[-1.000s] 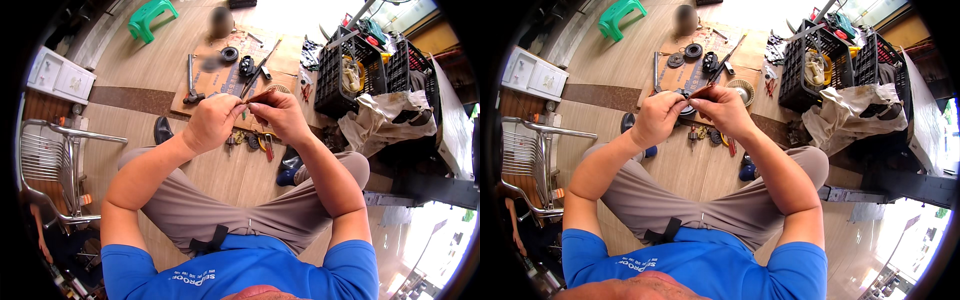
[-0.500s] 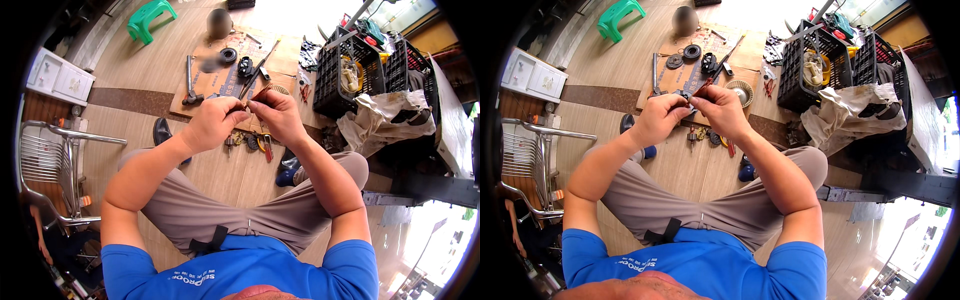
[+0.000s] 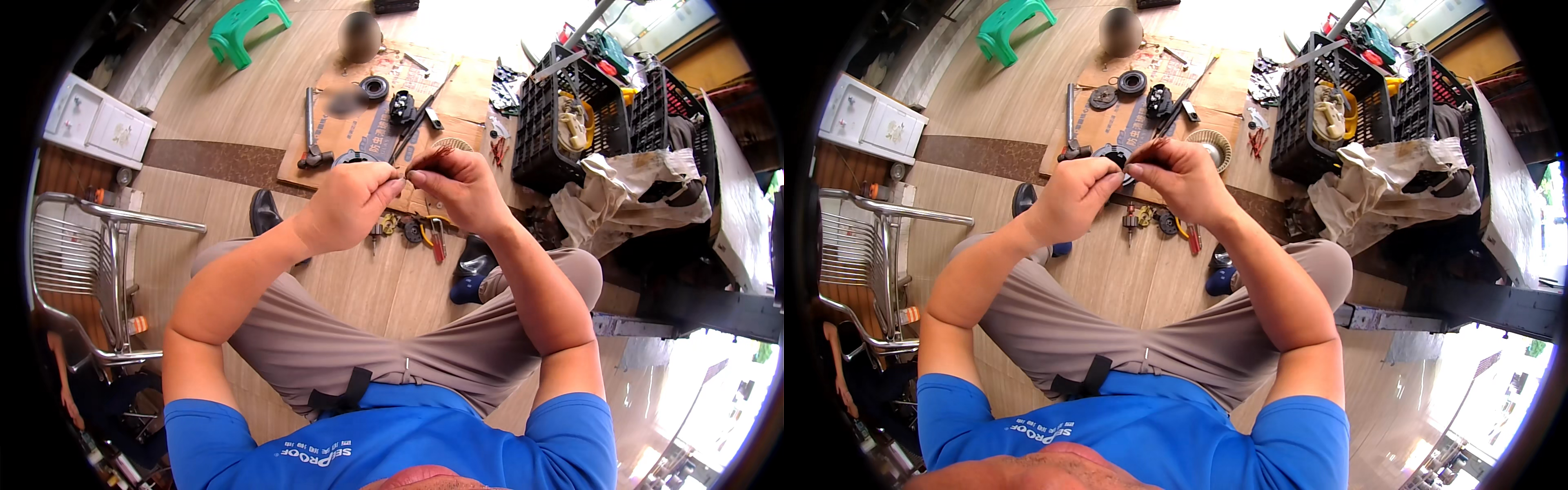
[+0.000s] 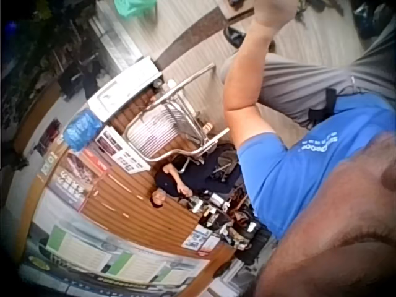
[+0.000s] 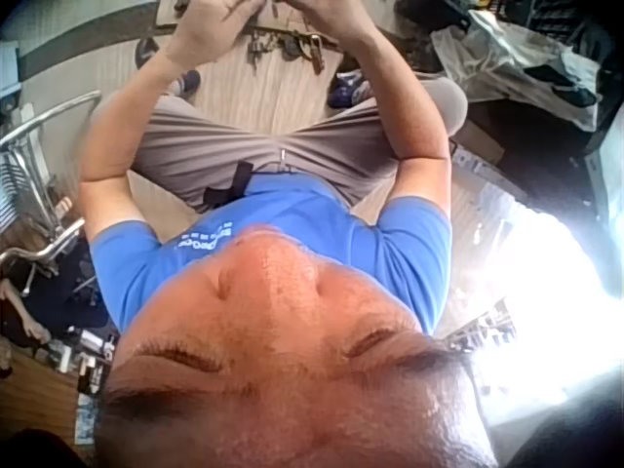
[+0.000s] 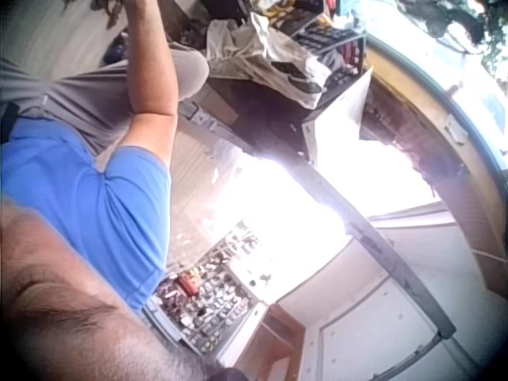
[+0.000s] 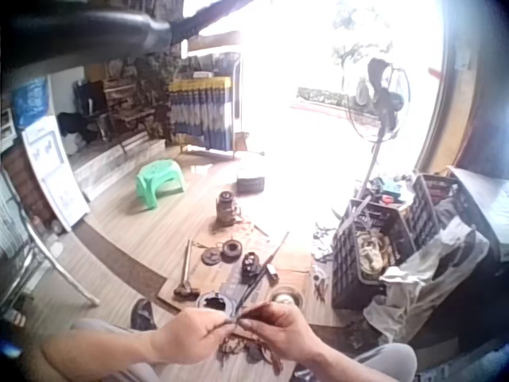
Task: The person joins wires and adjusts small mechanical components of an engine assembly while sitting on the floor.
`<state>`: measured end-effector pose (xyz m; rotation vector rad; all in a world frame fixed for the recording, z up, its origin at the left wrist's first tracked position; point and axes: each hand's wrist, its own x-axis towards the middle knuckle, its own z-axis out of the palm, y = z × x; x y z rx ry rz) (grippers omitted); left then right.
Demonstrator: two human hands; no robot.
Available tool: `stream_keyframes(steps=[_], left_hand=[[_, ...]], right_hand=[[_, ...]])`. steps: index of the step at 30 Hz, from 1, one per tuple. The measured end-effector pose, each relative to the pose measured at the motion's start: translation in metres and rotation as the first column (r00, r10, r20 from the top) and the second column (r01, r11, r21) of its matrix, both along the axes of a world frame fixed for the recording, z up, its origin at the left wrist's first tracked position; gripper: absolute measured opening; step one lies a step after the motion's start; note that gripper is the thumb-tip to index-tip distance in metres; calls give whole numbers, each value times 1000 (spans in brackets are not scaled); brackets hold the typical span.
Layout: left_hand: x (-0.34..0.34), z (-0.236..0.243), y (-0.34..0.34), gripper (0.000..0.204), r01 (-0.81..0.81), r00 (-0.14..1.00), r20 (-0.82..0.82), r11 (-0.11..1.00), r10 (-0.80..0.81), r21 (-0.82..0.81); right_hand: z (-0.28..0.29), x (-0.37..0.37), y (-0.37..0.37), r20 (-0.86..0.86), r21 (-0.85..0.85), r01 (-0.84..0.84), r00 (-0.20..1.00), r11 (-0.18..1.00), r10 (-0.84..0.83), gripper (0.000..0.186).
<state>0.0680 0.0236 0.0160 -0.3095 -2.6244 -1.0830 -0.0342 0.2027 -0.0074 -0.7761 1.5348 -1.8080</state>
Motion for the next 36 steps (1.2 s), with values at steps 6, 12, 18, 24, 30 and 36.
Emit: stream_keyframes(steps=[6, 12, 18, 24, 30, 36], left_hand=[[-1, -8, -11, 15, -170, 757, 524, 657, -390, 734], [-3, -6, 0, 7, -24, 991, -132, 994, 9, -106], [-1, -7, -3, 7, -62, 990, -128, 996, 53, -63], [3, -1, 2, 23, -127, 934, 357, 909, -25, 396], [-4, -15, -10, 21, -187, 789, 486, 606, -377, 773], [-4, -9, 1, 15, -55, 992, -118, 993, 42, -104]], right_hand=[[0, 3, -3, -121, -33, 14, 992, 999, -18, 10], [-11, 8, -9, 44, 31, 145, 988, 989, -147, 13], [-2, 3, -3, 269, -12, 17, 963, 1000, -13, 14], [2, 5, -1, 134, -104, 6, 991, 995, 8, 14], [-3, 8, -6, 36, -72, 36, 999, 997, -34, 16], [-4, 3, -4, 247, -6, 62, 967, 998, -58, 12]])
